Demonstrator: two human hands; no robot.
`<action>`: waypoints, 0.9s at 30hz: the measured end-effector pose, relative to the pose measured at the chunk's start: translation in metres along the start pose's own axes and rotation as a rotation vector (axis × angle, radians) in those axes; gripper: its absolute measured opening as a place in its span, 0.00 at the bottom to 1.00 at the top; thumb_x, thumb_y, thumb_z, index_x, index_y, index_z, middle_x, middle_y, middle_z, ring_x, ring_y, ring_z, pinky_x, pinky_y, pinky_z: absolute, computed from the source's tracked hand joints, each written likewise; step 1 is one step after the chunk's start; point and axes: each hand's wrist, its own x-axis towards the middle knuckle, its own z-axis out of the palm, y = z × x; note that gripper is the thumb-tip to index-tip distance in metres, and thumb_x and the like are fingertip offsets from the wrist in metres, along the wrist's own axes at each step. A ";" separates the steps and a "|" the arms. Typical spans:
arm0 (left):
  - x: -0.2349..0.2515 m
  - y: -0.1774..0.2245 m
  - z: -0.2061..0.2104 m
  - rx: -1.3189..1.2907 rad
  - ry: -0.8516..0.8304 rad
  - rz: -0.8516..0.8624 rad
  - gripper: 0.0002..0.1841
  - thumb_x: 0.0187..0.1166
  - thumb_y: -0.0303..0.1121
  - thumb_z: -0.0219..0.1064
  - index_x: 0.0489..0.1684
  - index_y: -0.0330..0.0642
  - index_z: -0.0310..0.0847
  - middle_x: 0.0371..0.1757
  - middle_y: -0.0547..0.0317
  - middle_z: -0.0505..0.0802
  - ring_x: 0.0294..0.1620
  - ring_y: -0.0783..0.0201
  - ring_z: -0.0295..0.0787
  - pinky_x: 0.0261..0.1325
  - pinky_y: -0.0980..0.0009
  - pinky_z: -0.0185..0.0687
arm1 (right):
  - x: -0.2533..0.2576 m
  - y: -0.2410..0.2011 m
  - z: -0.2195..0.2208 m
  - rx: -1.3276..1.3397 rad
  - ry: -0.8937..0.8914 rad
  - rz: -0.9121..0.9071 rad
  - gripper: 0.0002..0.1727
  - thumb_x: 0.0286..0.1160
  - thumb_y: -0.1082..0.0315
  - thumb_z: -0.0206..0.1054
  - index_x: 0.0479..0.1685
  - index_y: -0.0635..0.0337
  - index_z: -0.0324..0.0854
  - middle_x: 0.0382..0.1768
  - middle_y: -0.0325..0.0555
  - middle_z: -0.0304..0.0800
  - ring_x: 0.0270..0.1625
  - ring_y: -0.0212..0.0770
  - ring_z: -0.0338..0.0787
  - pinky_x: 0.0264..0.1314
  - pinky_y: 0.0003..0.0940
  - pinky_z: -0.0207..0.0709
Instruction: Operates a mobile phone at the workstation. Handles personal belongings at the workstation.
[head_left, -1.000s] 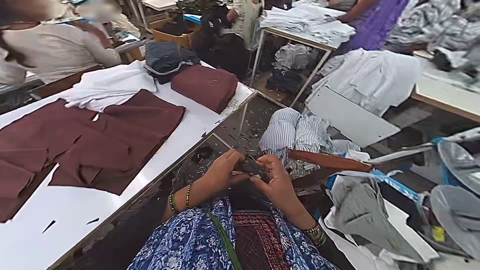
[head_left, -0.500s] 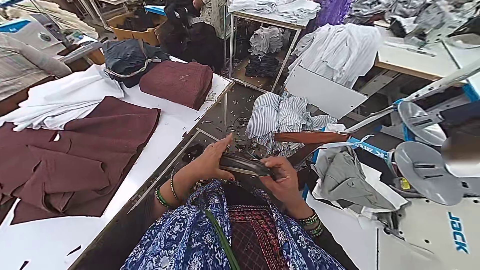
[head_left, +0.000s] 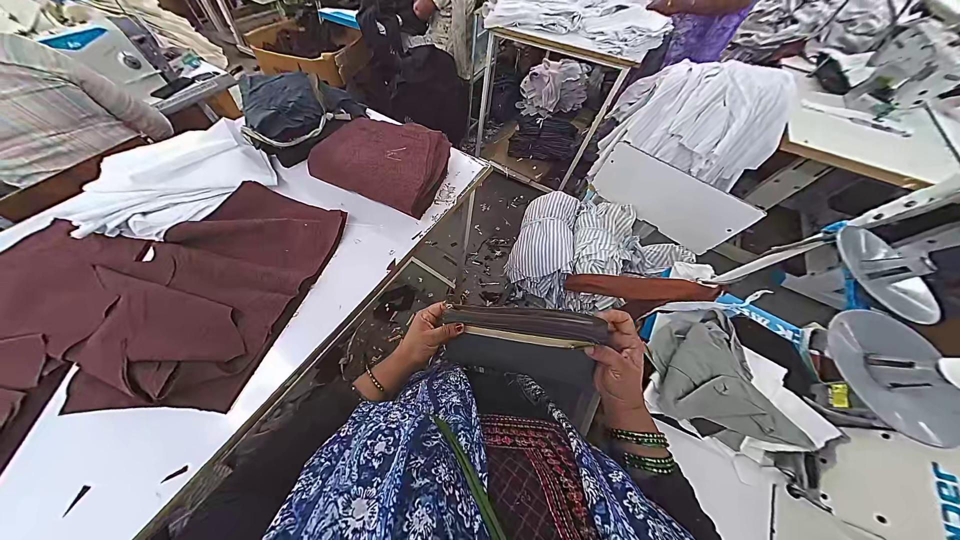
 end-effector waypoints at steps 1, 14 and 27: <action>-0.002 0.001 0.002 0.017 -0.003 0.064 0.15 0.71 0.15 0.66 0.48 0.46 0.83 0.44 0.74 0.97 0.47 0.78 0.93 0.58 0.73 0.89 | 0.005 0.001 0.001 -0.162 -0.011 -0.031 0.27 0.53 0.75 0.69 0.59 0.47 0.81 0.56 0.24 0.90 0.57 0.21 0.88 0.59 0.20 0.83; -0.013 0.012 0.013 1.002 -0.137 0.328 0.10 0.66 0.30 0.72 0.38 0.31 0.89 0.41 0.47 0.93 0.47 0.59 0.89 0.54 0.65 0.81 | 0.008 -0.008 0.117 -0.977 -0.695 -0.126 0.12 0.74 0.67 0.61 0.34 0.65 0.87 0.26 0.53 0.86 0.29 0.52 0.89 0.30 0.46 0.79; -0.016 0.014 0.011 0.580 -0.094 0.416 0.09 0.71 0.39 0.75 0.45 0.64 0.87 0.52 0.91 0.89 0.56 0.89 0.84 0.61 0.86 0.80 | 0.009 -0.033 -0.001 -1.136 -0.170 0.591 0.18 0.87 0.61 0.59 0.54 0.71 0.84 0.52 0.62 0.89 0.58 0.56 0.88 0.66 0.54 0.76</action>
